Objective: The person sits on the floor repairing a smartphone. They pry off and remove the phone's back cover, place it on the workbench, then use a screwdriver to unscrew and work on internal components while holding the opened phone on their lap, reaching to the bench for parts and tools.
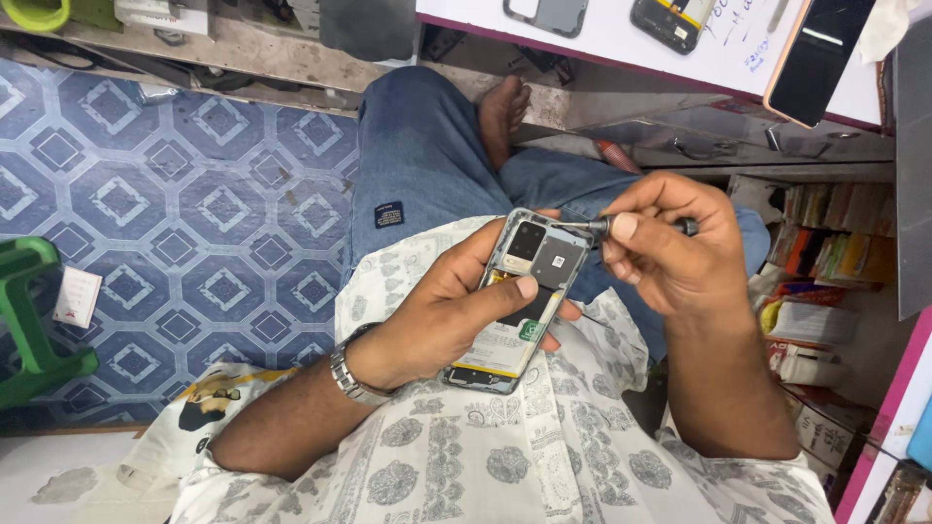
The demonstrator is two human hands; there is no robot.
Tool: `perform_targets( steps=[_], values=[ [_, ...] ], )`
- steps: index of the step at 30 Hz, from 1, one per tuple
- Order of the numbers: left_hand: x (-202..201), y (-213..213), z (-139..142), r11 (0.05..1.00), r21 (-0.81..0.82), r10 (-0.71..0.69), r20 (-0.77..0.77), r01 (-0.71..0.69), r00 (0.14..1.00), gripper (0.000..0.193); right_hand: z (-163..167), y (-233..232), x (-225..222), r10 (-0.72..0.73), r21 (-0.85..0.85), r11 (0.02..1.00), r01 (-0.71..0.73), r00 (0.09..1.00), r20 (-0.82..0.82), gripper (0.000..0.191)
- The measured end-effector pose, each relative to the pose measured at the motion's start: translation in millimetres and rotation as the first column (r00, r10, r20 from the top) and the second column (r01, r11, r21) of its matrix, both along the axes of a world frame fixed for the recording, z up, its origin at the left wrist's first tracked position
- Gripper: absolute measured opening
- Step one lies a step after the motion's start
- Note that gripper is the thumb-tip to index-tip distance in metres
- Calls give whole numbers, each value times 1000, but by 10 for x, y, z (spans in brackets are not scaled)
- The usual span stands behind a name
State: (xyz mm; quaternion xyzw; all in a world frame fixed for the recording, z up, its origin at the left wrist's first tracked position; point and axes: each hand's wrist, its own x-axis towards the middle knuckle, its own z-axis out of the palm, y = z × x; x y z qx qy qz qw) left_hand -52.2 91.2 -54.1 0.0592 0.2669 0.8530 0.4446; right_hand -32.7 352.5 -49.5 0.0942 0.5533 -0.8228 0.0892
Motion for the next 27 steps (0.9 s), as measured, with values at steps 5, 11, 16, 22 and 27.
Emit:
perform_targets(
  steps=[5,11,16,22,27],
  values=[
    [-14,7,33,1000,-2,-11,-14,11,1000,56,-60,46,24,22,-191,981,-6,996,83,10],
    [-27,16,59,1000,12,-13,-10,14,1000,58,-92,47,50,47,-364,931,-15,996,78,16],
    [-66,-5,81,1000,-1,1,-20,-1,1000,58,-57,48,91,72,-413,909,-62,997,10,17],
    [-125,39,120,998,10,58,-28,-57,998,65,-3,26,105,76,-395,917,-61,997,23,17],
    [-145,35,168,971,-32,217,-315,-239,924,67,33,-21,97,62,-311,949,-50,998,29,18]
  ],
)
